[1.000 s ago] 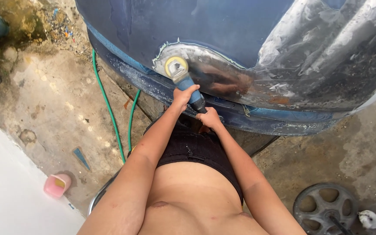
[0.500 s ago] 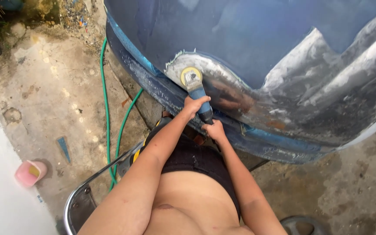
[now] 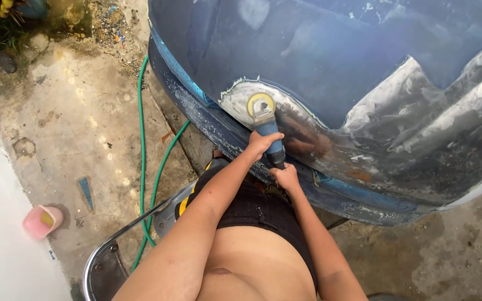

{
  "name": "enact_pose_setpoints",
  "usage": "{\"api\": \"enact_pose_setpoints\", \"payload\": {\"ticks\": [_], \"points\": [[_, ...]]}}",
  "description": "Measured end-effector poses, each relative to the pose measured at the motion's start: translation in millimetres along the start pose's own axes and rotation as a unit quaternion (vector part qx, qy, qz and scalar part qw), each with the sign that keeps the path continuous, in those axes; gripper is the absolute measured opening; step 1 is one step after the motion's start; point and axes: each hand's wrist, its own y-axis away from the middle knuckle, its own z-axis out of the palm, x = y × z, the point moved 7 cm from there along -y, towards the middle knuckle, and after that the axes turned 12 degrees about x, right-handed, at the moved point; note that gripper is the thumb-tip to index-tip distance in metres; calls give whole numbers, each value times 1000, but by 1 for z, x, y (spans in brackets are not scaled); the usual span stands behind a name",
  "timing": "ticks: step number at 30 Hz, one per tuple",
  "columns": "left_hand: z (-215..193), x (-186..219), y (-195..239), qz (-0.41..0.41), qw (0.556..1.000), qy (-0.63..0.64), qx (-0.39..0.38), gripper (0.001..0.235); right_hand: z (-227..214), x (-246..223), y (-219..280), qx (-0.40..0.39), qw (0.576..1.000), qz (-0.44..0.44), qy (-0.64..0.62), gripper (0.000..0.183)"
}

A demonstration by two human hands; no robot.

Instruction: Using an angle grinder to sand down paint and body filler on a car hood to prepare it for painting.

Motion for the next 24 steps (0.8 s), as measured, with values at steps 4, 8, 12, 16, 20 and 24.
{"api": "enact_pose_setpoints", "payload": {"ticks": [4, 8, 12, 16, 20, 24], "points": [[14, -2, 2, 13, 999, -43, -11, 124, 5, 17, -8, 12, 1000, 7, -17, 16], [-3, -16, -18, 21, 998, 23, 53, 120, 18, 12, -11, -36, 999, 5, -15, 13], [-33, -44, -29, -9, 992, 55, 109, 125, 29, 14, -5, -81, 997, 3, -3, 9], [-31, -32, -20, -19, 991, 74, 108, 126, 22, -4, 4, -82, 996, -5, 34, 14], [-21, -21, -12, 12, 995, 47, 86, 124, 27, 13, -2, -65, 998, 15, 11, 15], [-17, -9, -8, 30, 997, 30, 66, 123, 33, 15, -7, -58, 998, 27, -16, 11]]}}
